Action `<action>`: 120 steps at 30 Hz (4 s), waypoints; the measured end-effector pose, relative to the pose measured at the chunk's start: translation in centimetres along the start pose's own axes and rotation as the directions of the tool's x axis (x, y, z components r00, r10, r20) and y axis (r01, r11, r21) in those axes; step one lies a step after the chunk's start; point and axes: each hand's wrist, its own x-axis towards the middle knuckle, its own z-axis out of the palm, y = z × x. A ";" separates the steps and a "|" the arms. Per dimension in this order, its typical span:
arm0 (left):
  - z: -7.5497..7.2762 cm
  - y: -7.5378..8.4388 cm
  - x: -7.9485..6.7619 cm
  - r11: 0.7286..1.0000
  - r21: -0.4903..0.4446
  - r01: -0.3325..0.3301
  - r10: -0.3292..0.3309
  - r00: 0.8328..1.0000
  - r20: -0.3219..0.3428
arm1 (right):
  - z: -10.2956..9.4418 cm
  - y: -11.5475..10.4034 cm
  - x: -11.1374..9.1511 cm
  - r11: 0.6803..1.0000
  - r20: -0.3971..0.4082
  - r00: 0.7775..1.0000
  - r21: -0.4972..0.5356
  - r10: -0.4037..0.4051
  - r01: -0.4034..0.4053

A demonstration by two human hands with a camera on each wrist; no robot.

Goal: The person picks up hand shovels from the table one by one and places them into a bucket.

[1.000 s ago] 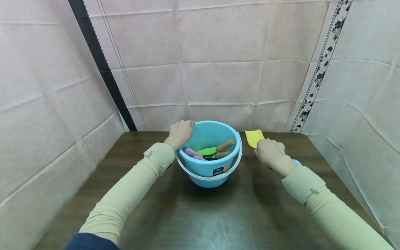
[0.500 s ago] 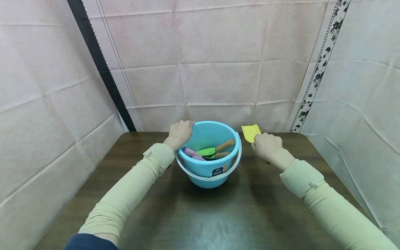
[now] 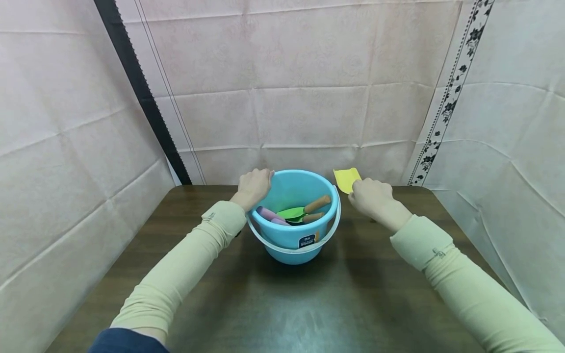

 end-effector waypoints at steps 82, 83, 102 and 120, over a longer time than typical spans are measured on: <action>-0.2 0.0 0.1 1.000 0.013 0.026 -0.026 0.999 0.035 | 3.7 -12.8 5.5 0.967 0.362 0.900 0.026 -0.244 0.252; -0.2 0.0 0.1 1.000 0.012 0.027 -0.027 0.999 0.036 | 3.7 -12.9 5.5 0.967 0.359 0.900 0.027 -0.247 0.254; 0.2 0.0 0.5 1.000 0.015 0.023 -0.023 1.000 0.010 | 0.0 -8.0 3.2 0.965 -0.057 0.974 0.141 -0.217 0.223; 0.4 -0.1 0.1 0.999 -0.008 0.039 -0.039 0.999 0.033 | 4.0 7.7 -1.4 0.982 0.043 0.995 0.162 0.092 -0.098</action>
